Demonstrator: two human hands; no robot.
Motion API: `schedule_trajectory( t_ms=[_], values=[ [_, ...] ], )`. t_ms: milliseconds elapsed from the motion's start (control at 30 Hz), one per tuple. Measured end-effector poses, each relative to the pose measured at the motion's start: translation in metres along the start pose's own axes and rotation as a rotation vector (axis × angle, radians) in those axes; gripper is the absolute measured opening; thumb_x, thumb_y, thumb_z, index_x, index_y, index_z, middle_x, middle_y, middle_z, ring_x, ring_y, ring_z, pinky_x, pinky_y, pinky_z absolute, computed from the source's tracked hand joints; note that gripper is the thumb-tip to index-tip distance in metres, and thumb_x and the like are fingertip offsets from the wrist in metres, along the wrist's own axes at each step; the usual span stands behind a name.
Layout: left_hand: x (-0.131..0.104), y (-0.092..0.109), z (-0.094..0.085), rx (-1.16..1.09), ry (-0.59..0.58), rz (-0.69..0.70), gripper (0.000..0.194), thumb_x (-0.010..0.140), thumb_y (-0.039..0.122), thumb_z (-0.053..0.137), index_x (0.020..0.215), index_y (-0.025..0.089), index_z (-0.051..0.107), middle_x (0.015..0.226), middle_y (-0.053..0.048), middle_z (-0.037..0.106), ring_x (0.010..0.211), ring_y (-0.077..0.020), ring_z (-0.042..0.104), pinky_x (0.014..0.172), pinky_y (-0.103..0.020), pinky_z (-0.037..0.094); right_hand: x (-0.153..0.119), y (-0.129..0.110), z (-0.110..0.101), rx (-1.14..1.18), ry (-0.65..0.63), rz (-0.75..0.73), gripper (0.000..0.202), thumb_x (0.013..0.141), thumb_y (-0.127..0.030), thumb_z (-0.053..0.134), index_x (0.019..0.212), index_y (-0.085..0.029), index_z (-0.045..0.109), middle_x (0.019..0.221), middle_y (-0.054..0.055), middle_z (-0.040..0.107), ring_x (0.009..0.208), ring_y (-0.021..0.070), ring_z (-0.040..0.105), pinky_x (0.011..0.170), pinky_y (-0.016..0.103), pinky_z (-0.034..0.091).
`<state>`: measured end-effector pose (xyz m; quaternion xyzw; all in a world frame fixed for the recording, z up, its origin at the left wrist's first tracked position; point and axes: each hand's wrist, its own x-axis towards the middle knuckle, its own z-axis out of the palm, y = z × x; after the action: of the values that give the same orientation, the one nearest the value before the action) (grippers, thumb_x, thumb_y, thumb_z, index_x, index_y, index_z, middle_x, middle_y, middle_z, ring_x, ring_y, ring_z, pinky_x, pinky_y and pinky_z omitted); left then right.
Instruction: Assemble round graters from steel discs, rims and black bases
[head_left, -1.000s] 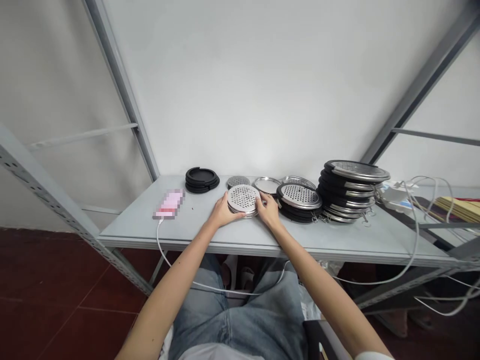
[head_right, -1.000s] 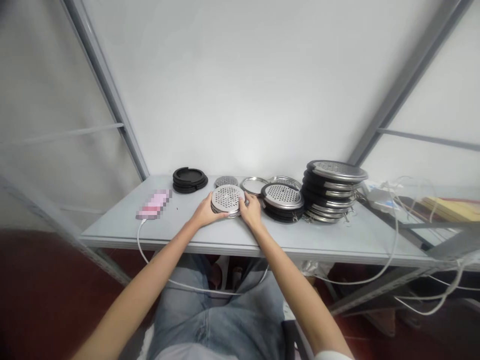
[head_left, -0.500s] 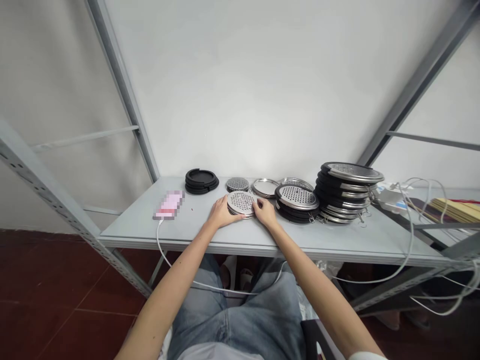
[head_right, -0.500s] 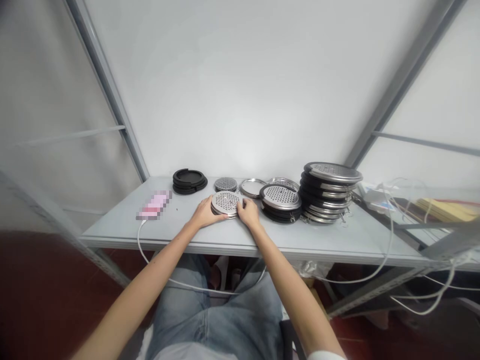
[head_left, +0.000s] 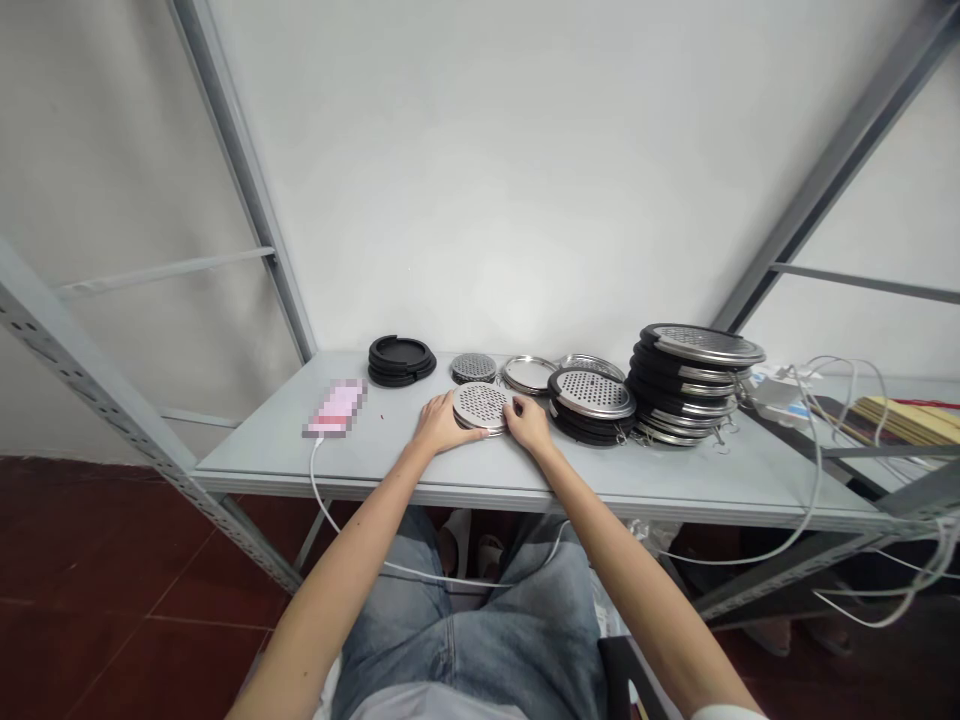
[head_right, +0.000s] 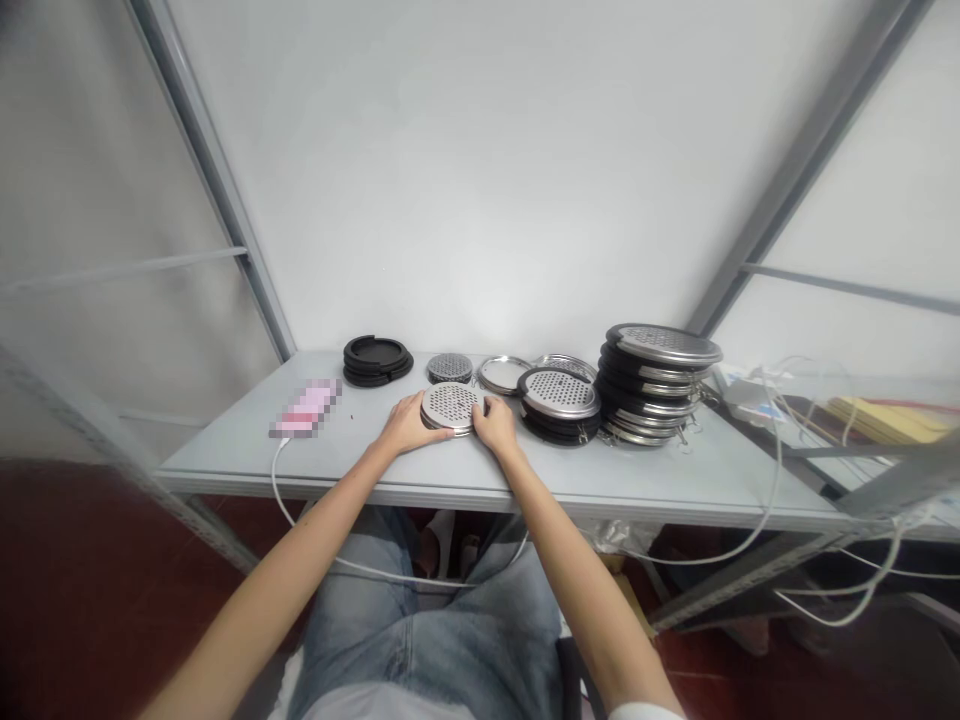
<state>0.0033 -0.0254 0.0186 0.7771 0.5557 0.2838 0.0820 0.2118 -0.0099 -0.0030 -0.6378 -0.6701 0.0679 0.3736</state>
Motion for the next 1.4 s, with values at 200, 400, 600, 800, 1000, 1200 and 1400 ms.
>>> schedule_trajectory(
  t_ms=[200,400,600,800,1000,1200,1400],
  values=[
    [-0.0003,0.001,-0.0006,0.005,0.01,-0.007,0.095,0.056,0.076,0.074,0.131,0.023,0.048,0.128,-0.014,0.061,0.121,-0.0365,0.055,0.102,-0.044,0.04,-0.0001,0.0006,0.0014,0.0,0.0,-0.002,0.026,0.085,-0.035,0.047,0.081,-0.016,0.063,0.089,0.01,0.067,0.083,0.0207,0.055,0.075,0.028,0.039],
    [0.0003,0.0006,-0.0001,0.0,0.004,-0.025,0.096,0.055,0.076,0.074,0.129,0.021,0.049,0.129,-0.016,0.06,0.122,-0.0376,0.054,0.103,-0.044,0.039,-0.0002,0.0002,0.0012,0.0,-0.002,0.015,0.028,0.087,-0.035,0.048,0.087,-0.015,0.066,0.093,0.011,0.068,0.085,0.0211,0.057,0.077,0.028,0.04],
    [0.0007,-0.0011,0.0012,-0.004,-0.012,-0.024,0.101,0.056,0.076,0.074,0.135,0.02,0.043,0.135,-0.017,0.057,0.127,-0.0375,0.051,0.105,-0.044,0.037,-0.0004,-0.0006,0.0007,0.011,-0.015,0.025,0.03,0.087,-0.035,0.048,0.092,-0.013,0.068,0.097,0.012,0.069,0.089,0.022,0.058,0.08,0.029,0.04],
    [0.0008,-0.0025,0.0025,-0.019,-0.023,-0.01,0.109,0.057,0.073,0.075,0.144,0.023,0.033,0.143,-0.016,0.051,0.133,-0.0371,0.046,0.108,-0.045,0.035,-0.0005,-0.0019,-0.0005,0.013,-0.017,0.019,0.031,0.086,-0.034,0.048,0.093,-0.012,0.069,0.098,0.013,0.07,0.09,0.0229,0.06,0.08,0.03,0.041],
    [0.0006,-0.0027,0.0016,-0.004,-0.043,0.008,0.104,0.059,0.072,0.074,0.143,0.023,0.038,0.142,-0.016,0.052,0.132,-0.0367,0.046,0.11,-0.046,0.033,-0.0007,-0.0017,-0.0002,0.02,-0.011,0.015,0.032,0.086,-0.035,0.048,0.094,-0.012,0.069,0.099,0.013,0.07,0.09,0.023,0.06,0.081,0.03,0.042],
    [0.0007,-0.0025,0.0006,-0.004,-0.057,0.008,0.108,0.055,0.069,0.079,0.144,0.024,0.038,0.143,-0.016,0.051,0.133,-0.0364,0.046,0.11,-0.046,0.032,-0.0006,-0.0007,-0.0001,0.02,-0.011,0.02,0.033,0.086,-0.035,0.049,0.096,-0.012,0.07,0.099,0.013,0.07,0.092,0.0233,0.06,0.082,0.03,0.043],
    [0.0001,-0.001,-0.0008,0.023,-0.067,0.027,0.107,0.057,0.073,0.075,0.144,0.023,0.038,0.139,-0.016,0.054,0.13,-0.0365,0.048,0.109,-0.046,0.034,-0.001,-0.0004,0.0002,0.039,-0.013,0.048,0.036,0.085,-0.035,0.05,0.102,-0.01,0.07,0.104,0.015,0.07,0.095,0.0244,0.061,0.086,0.032,0.043]
  ],
)
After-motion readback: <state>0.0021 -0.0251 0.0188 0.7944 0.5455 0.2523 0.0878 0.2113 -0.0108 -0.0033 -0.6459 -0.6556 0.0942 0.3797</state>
